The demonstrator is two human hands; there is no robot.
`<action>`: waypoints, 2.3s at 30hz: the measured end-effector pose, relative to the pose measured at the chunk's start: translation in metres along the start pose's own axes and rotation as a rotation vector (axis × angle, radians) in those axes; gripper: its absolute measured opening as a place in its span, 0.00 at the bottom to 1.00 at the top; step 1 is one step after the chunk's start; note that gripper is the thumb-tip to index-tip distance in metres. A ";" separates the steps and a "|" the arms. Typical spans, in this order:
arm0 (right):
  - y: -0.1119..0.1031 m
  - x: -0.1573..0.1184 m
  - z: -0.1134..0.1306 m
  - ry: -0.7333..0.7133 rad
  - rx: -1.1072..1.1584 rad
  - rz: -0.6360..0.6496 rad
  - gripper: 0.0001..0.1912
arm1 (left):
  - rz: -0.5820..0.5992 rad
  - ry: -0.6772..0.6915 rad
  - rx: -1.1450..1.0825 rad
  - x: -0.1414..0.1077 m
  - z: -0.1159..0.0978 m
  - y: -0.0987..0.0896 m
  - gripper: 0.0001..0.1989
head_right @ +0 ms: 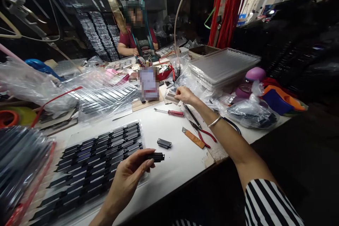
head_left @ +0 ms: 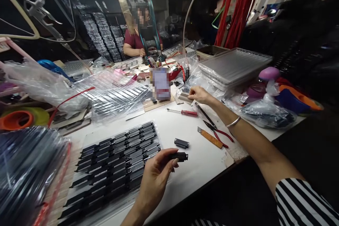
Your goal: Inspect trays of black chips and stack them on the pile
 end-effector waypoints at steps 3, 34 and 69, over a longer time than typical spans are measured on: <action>-0.013 0.000 -0.014 0.080 -0.059 -0.095 0.11 | 0.011 0.007 -0.004 -0.002 0.002 0.002 0.12; -0.009 -0.080 -0.046 -0.027 -0.246 -0.268 0.19 | -0.041 -0.122 -0.121 0.004 0.004 0.000 0.15; 0.050 -0.212 0.078 -0.475 0.358 -0.086 0.12 | 0.005 -0.112 -0.275 0.004 0.013 0.007 0.15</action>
Point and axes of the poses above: each hand's wrist, its own x-axis towards the middle knuckle, its own y-axis out of the palm, z = x × y, the point moved 2 cm from there along x, towards the middle knuckle, and after that the axes turned 2 degrees about z, right-handed, at the moved point
